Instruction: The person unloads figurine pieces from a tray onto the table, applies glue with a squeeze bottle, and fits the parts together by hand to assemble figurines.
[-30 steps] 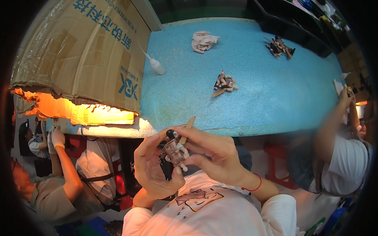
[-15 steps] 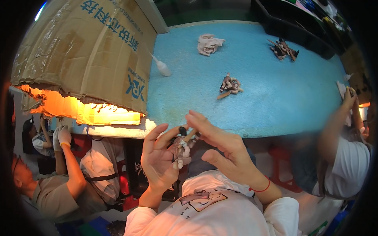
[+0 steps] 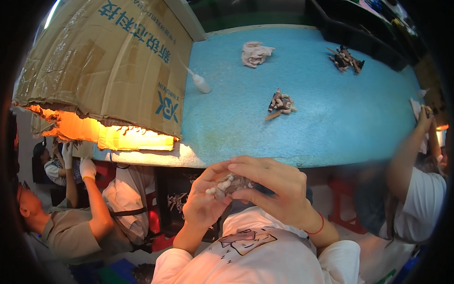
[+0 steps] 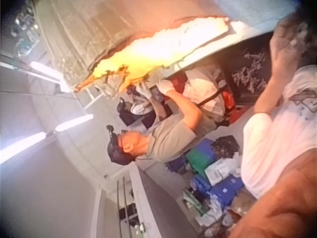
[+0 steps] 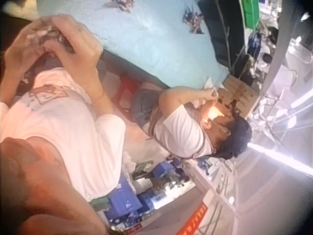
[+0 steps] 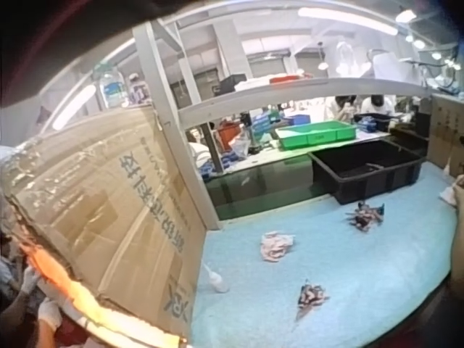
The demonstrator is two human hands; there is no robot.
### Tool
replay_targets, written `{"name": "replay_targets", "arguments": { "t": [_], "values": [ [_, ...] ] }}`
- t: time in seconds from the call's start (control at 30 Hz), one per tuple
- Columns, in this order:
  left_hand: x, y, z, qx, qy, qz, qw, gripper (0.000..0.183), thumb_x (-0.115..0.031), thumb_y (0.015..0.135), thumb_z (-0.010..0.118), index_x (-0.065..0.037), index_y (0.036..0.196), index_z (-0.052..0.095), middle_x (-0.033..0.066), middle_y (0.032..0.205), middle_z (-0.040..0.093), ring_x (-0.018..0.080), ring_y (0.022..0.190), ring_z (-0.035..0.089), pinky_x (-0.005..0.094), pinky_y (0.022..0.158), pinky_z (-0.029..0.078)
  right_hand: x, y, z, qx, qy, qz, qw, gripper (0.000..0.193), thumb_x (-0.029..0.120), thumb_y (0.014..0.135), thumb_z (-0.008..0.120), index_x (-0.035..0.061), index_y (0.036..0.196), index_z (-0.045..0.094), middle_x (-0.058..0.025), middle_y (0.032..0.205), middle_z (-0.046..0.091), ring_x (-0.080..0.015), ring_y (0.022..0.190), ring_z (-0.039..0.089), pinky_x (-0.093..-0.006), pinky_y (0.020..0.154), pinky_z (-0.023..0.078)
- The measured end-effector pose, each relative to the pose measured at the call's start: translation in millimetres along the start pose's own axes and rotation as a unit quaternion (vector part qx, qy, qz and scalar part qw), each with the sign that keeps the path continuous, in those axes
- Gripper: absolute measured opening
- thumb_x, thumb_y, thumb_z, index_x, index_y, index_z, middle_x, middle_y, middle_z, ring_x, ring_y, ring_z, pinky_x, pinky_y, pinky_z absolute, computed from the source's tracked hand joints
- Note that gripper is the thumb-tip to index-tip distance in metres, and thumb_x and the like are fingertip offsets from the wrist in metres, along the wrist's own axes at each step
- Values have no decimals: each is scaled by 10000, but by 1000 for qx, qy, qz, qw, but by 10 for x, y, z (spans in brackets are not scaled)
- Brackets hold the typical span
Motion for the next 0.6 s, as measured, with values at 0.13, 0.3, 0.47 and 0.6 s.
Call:
{"name": "replay_targets", "arguments": {
  "t": [0.13,0.3,0.47,0.6],
  "values": [
    [57,-28,47,28,-27,-24,999,676,-273,769,573,74,1265,274,196,1222,410,258,1083,465,414,863,413,127,2,-13,-3,-73,-52,996,377,100,591,722,22,944,614,-121,892,625,-240,770,616,-280,631,499],
    [113,-56,46,37,-47,-26,998,634,-308,821,548,89,1251,304,203,1156,464,270,1032,503,415,840,433,237,-8,-13,-3,-131,-81,988,366,119,577,724,30,915,618,-85,854,628,-216,743,611,-261,577,498],
    [136,-56,82,38,-116,-41,992,567,-300,850,526,112,1204,362,206,1095,499,269,957,538,398,795,456,287,-30,-7,1,-172,-93,981,365,134,571,723,38,907,620,-57,842,630,-196,704,599,-248,529,485],
    [184,-61,66,40,-151,-55,986,518,-280,854,525,99,1184,399,192,1062,514,247,908,540,383,749,456,305,-15,-16,9,-172,-90,981,373,141,572,719,40,917,619,-55,837,626,-194,694,595,-245,522,481]
  ]
}}
Point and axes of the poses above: each hand's wrist, its own y-axis towards the middle knuckle, its own z-axis out of the palm, x = y × z, the point moved 8 cm from there along y, towards the middle knuckle
